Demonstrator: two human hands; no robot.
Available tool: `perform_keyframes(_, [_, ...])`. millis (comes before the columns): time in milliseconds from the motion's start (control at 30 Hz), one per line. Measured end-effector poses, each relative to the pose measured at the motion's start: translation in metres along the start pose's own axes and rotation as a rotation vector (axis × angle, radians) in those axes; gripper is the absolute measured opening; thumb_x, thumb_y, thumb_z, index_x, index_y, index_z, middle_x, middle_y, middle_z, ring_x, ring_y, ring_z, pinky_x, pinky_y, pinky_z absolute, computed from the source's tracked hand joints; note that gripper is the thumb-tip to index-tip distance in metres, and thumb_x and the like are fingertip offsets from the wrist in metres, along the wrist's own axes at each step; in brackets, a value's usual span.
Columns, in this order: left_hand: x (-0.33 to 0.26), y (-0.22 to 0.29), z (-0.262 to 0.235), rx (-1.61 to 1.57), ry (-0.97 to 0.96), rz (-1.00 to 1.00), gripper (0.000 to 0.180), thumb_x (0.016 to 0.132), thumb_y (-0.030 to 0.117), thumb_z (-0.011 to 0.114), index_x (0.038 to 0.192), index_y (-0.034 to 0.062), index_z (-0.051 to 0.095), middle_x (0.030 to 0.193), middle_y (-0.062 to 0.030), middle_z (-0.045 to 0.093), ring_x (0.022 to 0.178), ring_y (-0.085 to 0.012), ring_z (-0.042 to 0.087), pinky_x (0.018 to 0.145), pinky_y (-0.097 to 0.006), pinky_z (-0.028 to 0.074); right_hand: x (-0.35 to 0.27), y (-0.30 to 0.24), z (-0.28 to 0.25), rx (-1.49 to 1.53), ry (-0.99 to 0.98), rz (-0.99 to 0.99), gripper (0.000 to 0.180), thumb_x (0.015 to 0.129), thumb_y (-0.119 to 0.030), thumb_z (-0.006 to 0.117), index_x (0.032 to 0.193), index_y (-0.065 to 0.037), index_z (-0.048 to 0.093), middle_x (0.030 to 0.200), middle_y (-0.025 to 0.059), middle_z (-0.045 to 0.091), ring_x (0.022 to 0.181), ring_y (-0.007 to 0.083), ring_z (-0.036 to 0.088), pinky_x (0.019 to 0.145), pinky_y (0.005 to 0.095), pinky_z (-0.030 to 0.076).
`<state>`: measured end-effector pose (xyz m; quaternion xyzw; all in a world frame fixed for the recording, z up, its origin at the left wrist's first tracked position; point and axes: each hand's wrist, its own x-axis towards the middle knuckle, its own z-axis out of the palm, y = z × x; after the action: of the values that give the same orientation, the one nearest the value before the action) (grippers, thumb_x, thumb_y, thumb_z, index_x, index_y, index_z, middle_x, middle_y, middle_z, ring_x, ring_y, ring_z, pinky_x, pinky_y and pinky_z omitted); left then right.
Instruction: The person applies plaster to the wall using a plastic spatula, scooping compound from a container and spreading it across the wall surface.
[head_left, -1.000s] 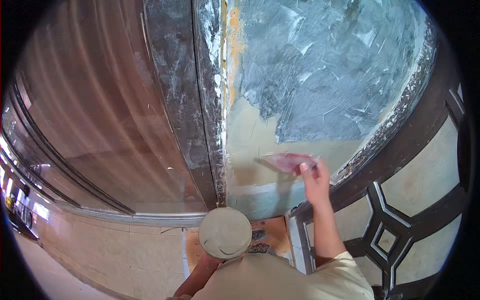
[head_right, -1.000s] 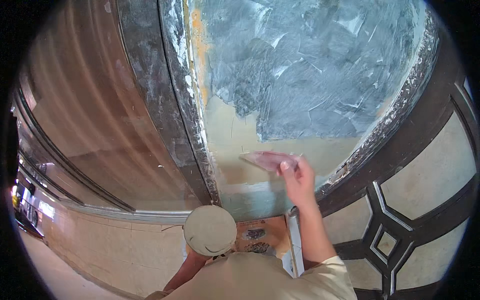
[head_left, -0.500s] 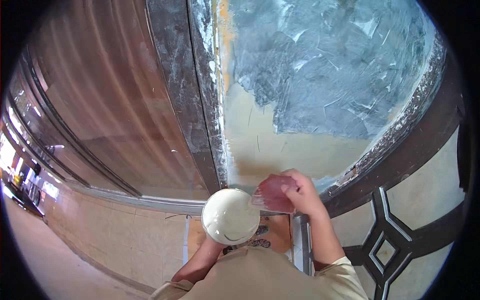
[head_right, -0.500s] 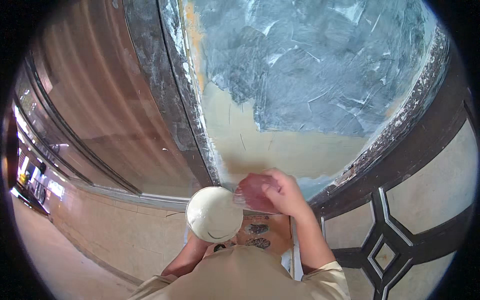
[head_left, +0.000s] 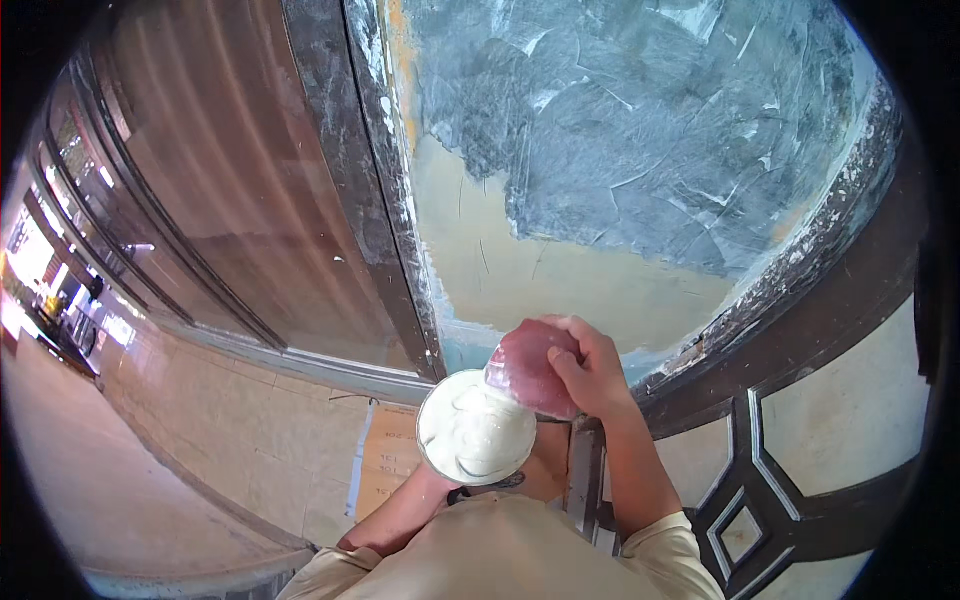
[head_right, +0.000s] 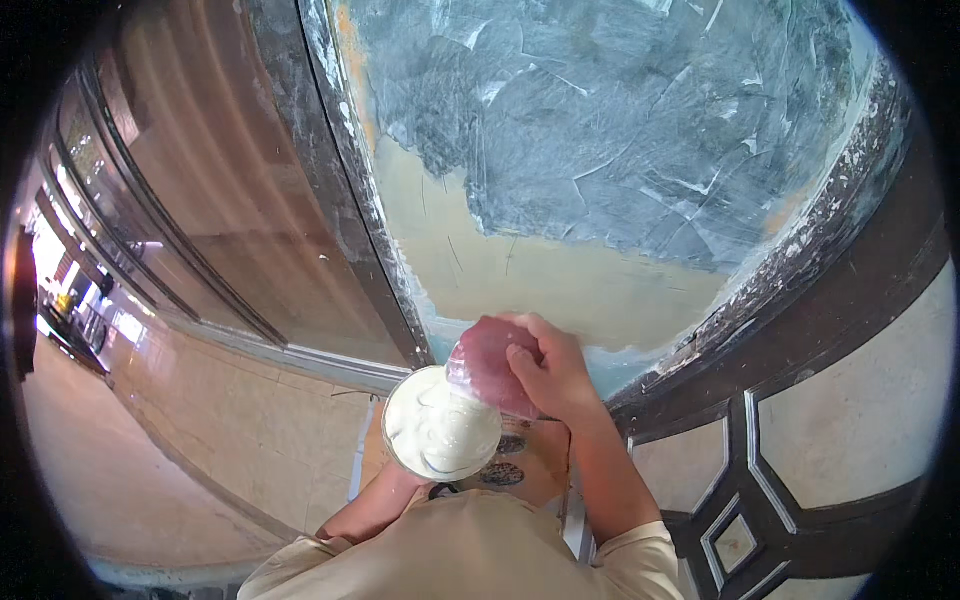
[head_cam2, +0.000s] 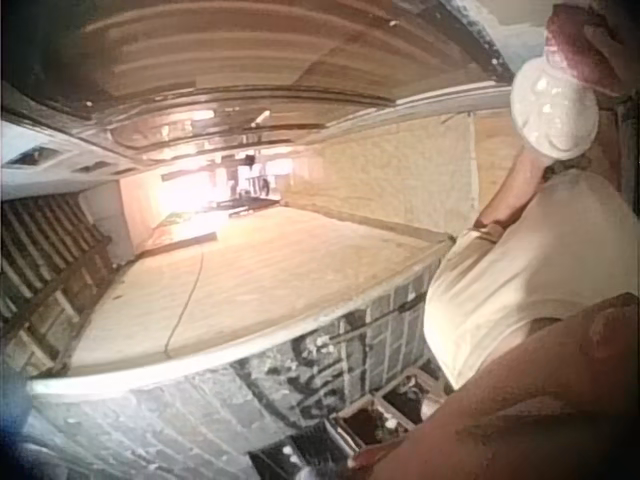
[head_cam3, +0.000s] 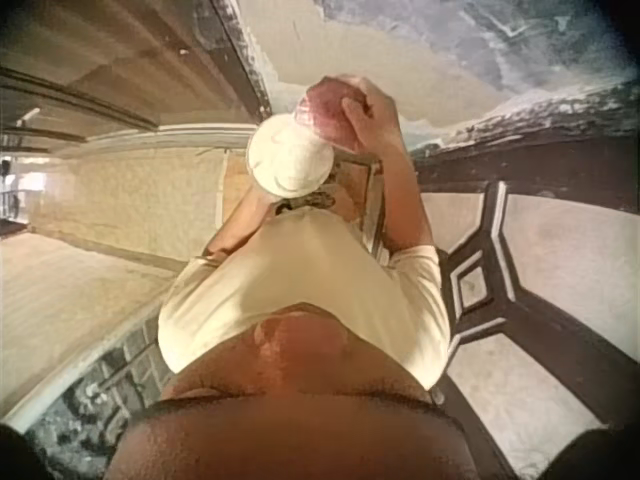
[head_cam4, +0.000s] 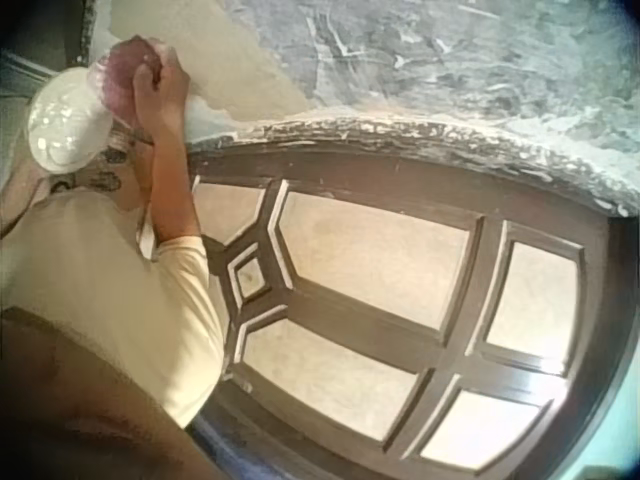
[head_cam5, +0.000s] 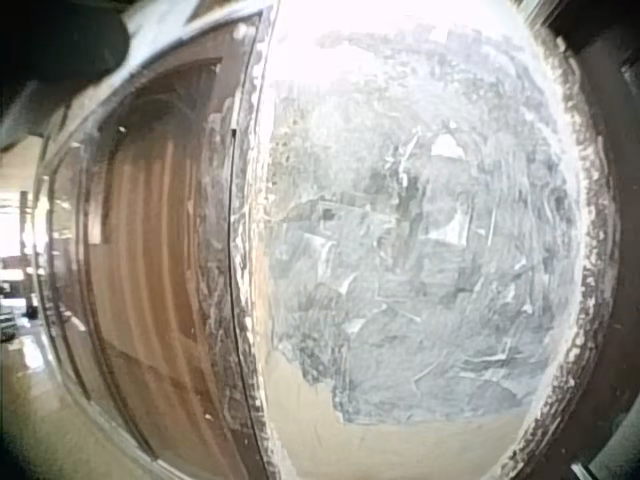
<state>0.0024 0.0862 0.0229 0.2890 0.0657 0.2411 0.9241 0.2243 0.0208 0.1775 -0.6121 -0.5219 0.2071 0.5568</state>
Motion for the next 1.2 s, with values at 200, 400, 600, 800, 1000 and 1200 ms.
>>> perform_keyframes(200, [-0.010,-0.020,0.022,-0.312,0.032,-0.055,0.056,0.099,0.033,0.053,0.147,0.0108,0.037,0.145,-0.0108,0.048,0.129,-0.0256,0.052,0.105,-0.047,0.046,-0.013,0.009,-0.017,-0.055,-0.150,0.127,0.036,0.088,-0.005,0.056,0.123,-0.003,0.061,0.106,0.0078,0.068,0.098,0.0142,0.062,0.089,0.0301,0.049])
perform_keyframes(400, [-0.021,-0.023,0.034,-0.266,0.199,-0.106,0.063,0.099,0.051,0.041,0.150,0.0163,0.035,0.151,-0.0101,0.043,0.134,-0.0285,0.047,0.111,-0.048,0.040,-0.029,-0.002,-0.028,-0.164,-0.295,0.116,0.036,0.089,-0.008,0.058,0.125,-0.006,0.061,0.089,0.0104,0.067,0.074,0.0159,0.061,0.072,0.0318,0.051])
perform_keyframes(600, [-0.031,-0.014,0.035,-0.277,0.201,-0.004,0.057,0.101,0.045,0.040,0.148,0.0126,0.038,0.148,-0.0115,0.045,0.130,-0.0287,0.050,0.109,-0.046,0.042,-0.049,0.008,-0.034,-0.062,-0.164,-0.026,0.026,0.088,-0.012,0.063,0.111,-0.001,0.060,0.086,0.0164,0.066,0.073,0.0242,0.064,0.072,0.0342,0.051])
perform_keyframes(800, [-0.041,0.014,0.016,-0.421,0.134,0.028,0.059,0.100,0.049,0.040,0.146,0.0128,0.040,0.146,-0.0103,0.047,0.130,-0.0291,0.050,0.108,-0.046,0.044,-0.075,0.038,-0.034,-0.166,-0.204,0.082,0.023,0.086,-0.016,0.065,0.102,-0.001,0.059,0.091,0.0173,0.067,0.081,0.0336,0.064,0.075,0.0382,0.051])
perform_keyframes(1000, [-0.046,0.043,-0.013,-0.404,0.244,0.112,0.058,0.099,0.047,0.042,0.144,0.0105,0.043,0.143,-0.0140,0.050,0.130,-0.0335,0.051,0.109,-0.051,0.042,-0.082,0.056,-0.008,-0.208,-0.350,0.235,0.022,0.084,-0.018,0.070,0.101,-0.006,0.062,0.095,0.0132,0.065,0.092,0.0265,0.059,0.078,0.0356,0.046])
perform_keyframes(1200, [-0.073,0.085,-0.064,-0.310,0.108,0.065,0.056,0.100,0.048,0.041,0.146,0.0148,0.041,0.146,-0.0091,0.048,0.131,-0.0281,0.050,0.111,-0.045,0.041,-0.070,0.082,0.034,0.297,0.093,0.380,0.029,0.088,-0.010,0.067,0.116,-0.005,0.058,0.099,0.0013,0.060,0.083,0.0119,0.055,0.074,0.0315,0.047])
